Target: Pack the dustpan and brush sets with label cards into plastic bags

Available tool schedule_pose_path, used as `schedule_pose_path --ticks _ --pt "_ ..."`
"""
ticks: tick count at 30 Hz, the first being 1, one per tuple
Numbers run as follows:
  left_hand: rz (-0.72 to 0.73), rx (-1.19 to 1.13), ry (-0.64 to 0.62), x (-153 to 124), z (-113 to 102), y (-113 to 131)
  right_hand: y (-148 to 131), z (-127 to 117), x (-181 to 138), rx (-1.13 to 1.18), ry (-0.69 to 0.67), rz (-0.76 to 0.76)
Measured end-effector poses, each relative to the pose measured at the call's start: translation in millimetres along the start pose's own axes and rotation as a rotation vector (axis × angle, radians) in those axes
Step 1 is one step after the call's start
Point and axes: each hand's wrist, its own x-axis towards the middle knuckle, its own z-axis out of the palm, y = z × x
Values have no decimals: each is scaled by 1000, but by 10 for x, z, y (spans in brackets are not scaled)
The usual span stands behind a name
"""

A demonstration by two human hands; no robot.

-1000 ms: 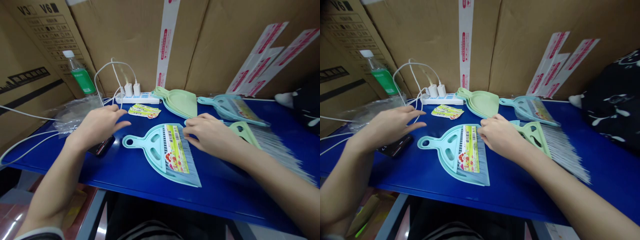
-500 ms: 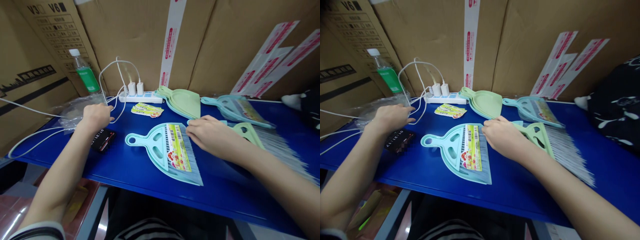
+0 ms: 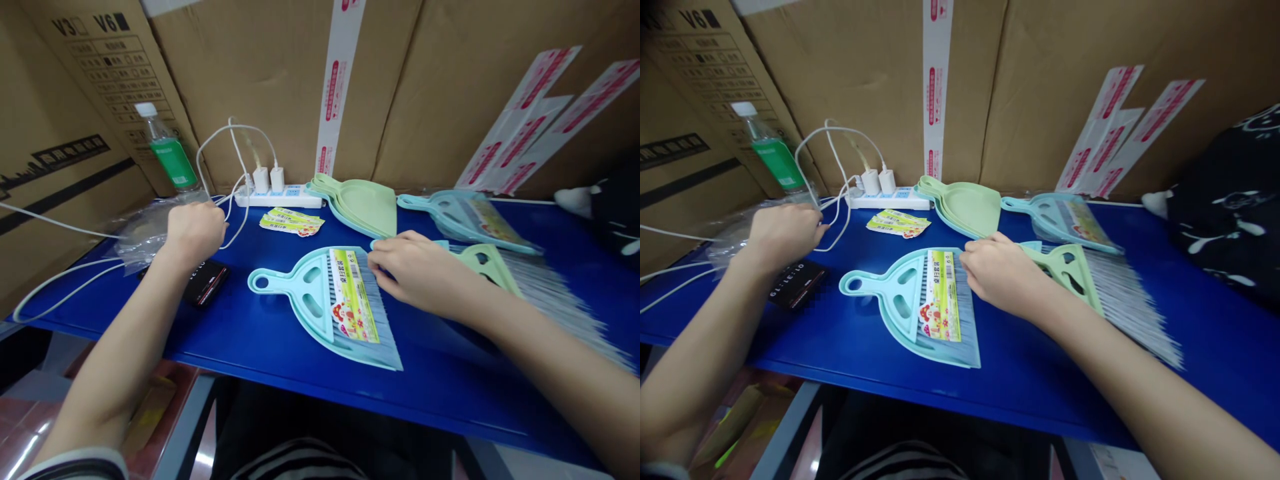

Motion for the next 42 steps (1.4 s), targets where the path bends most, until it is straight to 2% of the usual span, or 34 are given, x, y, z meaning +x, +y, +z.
schedule_pose_path --ticks 7,12,16,21,30,36,42 --pt "106 22 137 -53 -14 35 1 -16 2 22 13 3" --pt "227 -25 172 -101 -14 101 -9 -7 -1 30 30 15" --pt "303 -120 140 -143 -36 151 -17 -5 2 30 11 30" --pt "509 -235 79 -171 -35 151 -23 -17 7 22 -9 36" --pt "691 -321 2 -160 1 117 28 36 -21 3 -71 84" --pt "724 -319 -1 -142 34 114 82 72 -34 -25 -193 164" --pt "732 -335 9 -128 46 109 124 84 -64 -66 -107 145"
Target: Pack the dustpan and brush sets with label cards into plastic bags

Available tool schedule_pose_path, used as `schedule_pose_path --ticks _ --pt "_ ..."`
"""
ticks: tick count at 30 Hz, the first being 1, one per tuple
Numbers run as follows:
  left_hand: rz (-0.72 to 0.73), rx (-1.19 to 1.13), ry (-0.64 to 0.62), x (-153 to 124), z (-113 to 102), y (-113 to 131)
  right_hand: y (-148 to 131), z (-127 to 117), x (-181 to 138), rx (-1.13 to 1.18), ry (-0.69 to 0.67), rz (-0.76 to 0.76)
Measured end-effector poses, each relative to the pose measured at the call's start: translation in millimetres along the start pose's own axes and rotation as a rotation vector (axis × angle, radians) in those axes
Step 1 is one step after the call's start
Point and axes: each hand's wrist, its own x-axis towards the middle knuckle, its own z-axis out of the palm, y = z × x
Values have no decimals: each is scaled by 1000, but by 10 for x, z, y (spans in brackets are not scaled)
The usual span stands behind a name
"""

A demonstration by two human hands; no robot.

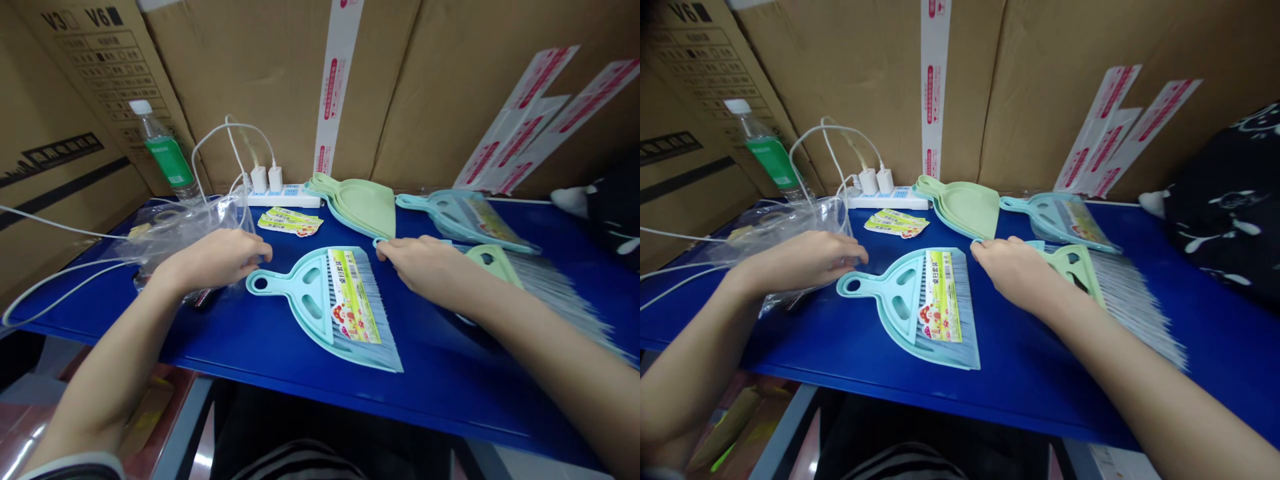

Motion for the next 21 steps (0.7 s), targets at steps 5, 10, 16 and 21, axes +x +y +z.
schedule_pose_path --ticks 5,10,16,21 --pt "1 -7 -3 -3 2 -3 26 -15 -4 -6 -21 23" --pt "-22 3 -20 -1 -4 20 -67 -9 34 47 55 -11" --pt "-7 4 -14 -9 -12 40 -121 166 144 50 283 -26" --pt "8 -6 -19 -5 -11 54 -98 263 223 137 276 -88"
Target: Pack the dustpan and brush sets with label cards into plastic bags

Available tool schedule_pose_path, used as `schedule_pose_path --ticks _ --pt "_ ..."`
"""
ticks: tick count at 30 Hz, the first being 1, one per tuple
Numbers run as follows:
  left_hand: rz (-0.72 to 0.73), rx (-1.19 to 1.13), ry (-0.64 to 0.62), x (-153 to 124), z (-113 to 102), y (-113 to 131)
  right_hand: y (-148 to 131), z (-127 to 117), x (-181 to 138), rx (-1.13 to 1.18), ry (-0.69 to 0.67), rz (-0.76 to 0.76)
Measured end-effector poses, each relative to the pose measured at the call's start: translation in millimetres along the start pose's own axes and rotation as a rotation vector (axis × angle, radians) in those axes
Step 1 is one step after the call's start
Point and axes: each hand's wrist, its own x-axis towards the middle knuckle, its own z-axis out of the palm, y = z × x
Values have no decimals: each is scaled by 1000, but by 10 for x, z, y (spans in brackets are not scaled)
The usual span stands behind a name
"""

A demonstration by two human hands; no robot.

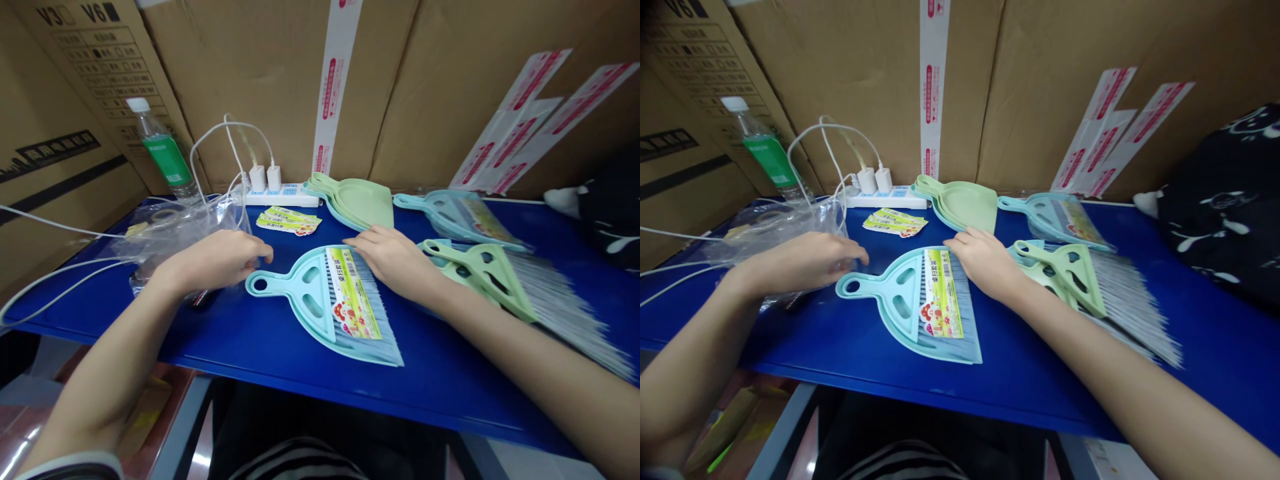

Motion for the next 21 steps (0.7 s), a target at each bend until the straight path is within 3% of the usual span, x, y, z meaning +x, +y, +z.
schedule_pose_path --ticks 8,21 --pt "-4 -22 -60 4 -26 72 5 -99 4 47 -31 52" --pt "140 -145 36 -71 -76 48 29 -333 -29 -19 -193 9"
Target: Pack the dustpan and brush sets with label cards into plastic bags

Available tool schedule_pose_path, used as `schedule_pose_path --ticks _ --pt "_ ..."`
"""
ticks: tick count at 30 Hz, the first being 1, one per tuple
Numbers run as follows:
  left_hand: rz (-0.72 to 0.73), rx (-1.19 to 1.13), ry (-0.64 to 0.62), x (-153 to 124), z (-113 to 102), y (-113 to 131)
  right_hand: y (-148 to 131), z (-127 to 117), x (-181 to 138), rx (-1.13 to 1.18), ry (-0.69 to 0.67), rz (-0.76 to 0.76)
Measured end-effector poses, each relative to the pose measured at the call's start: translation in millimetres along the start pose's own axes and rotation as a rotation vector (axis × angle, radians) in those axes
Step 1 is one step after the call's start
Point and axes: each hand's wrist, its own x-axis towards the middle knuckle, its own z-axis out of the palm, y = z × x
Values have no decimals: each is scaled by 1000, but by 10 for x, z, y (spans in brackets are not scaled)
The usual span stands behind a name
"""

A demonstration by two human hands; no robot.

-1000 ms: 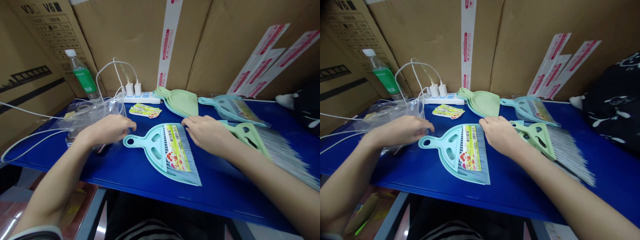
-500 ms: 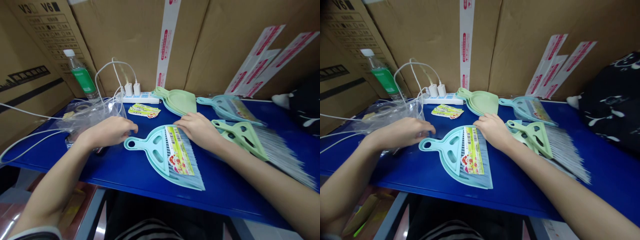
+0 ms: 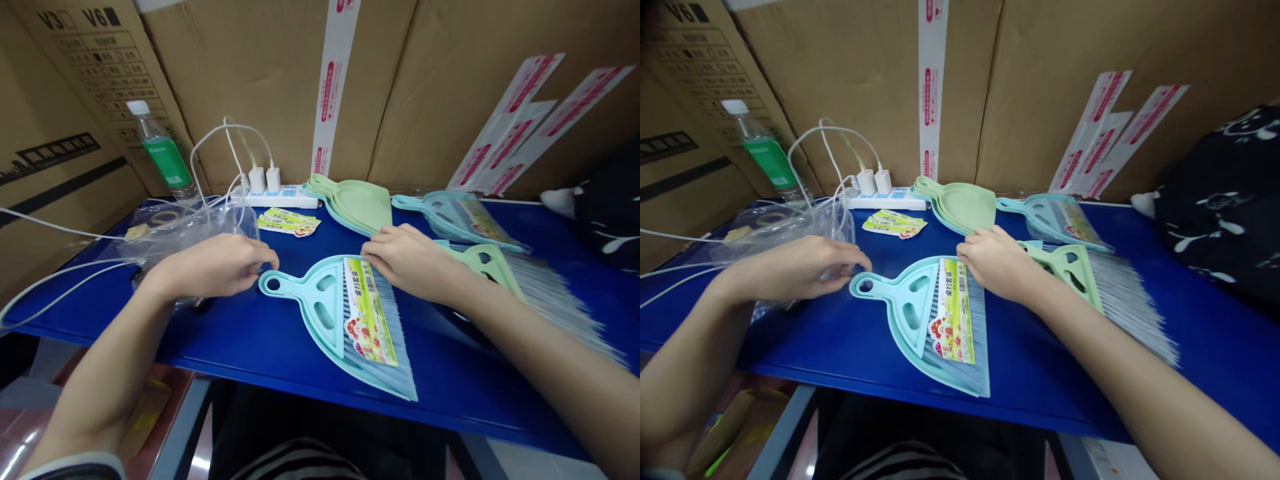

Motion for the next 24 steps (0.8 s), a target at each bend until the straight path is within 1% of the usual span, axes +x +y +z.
schedule_pose_path --ticks 4,8,10,12,14,15,18,21,22,24 --pt "13 -14 116 -71 -37 -26 -16 46 31 59 28 0" --pt "63 -32 219 -115 -68 -1 -43 76 67 146 -50 45" --pt "98 -58 225 -122 -75 36 -60 61 73 151 -81 90" --pt "125 -88 198 -122 -73 71 -71 39 71 152 -90 132" --pt "128 -96 172 -117 -62 82 -69 20 63 170 -92 161" --pt "119 -81 177 -114 -53 75 -63 13 59 186 -92 173" --pt "41 12 232 -106 -18 12 -32 6 47 249 -79 192" --pt "-103 105 294 -109 -1 -50 -8 8 43 305 -60 190" --pt "-162 143 333 -114 -5 -58 -4 10 42 313 -61 194" --pt "-283 233 449 -123 -24 -50 -3 15 42 315 -66 206"
